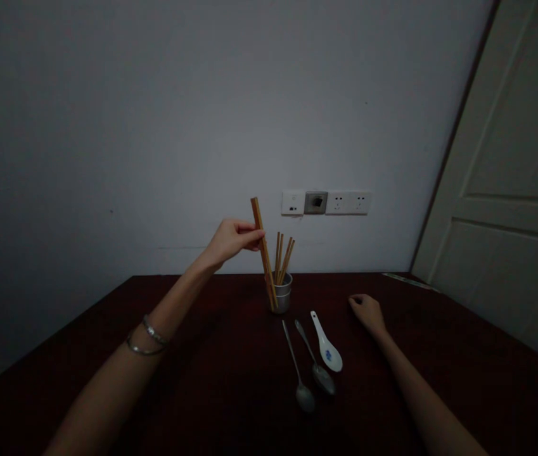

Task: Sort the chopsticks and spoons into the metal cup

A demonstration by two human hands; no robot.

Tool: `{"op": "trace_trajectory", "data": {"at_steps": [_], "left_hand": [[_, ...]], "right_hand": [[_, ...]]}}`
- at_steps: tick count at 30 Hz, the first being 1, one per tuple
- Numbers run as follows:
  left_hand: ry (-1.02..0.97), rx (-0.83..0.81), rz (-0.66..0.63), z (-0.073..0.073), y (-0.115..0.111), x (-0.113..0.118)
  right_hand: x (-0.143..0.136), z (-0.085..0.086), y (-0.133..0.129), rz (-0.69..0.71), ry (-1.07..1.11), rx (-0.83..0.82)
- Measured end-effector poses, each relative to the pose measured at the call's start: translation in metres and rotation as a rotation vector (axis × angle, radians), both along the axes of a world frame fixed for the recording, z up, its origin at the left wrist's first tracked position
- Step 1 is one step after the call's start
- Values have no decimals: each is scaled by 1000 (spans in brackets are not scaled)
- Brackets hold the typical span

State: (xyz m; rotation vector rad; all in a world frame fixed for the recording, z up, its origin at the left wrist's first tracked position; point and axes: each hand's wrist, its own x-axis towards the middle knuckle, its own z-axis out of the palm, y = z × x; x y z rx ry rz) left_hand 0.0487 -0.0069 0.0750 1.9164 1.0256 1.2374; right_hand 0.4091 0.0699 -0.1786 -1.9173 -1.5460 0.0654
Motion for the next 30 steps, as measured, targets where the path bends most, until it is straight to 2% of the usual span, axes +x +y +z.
{"op": "trace_trajectory", "data": {"at_steps": [4,6,8,11,15,23,30], "left_hand": [[65,107,14,35,27,15],[107,158,49,43,43,21],[148,203,104,44,61,24],[175,222,165,35,83,26],[181,168,186,13,101,29],[236,150,214,-21,122,35],[361,161,257,-46,129,34]], "right_hand": [[1,-2,1,-4,4,-12],[2,-3,2,0,7,-20],[3,-5,3,-2,8,-21],[4,-6,5,2,5,-21],[3,-5,5,14,-1,-37],[-1,1,-1,8,-9,-34],[-2,0,0,0,-67,-36]]}}
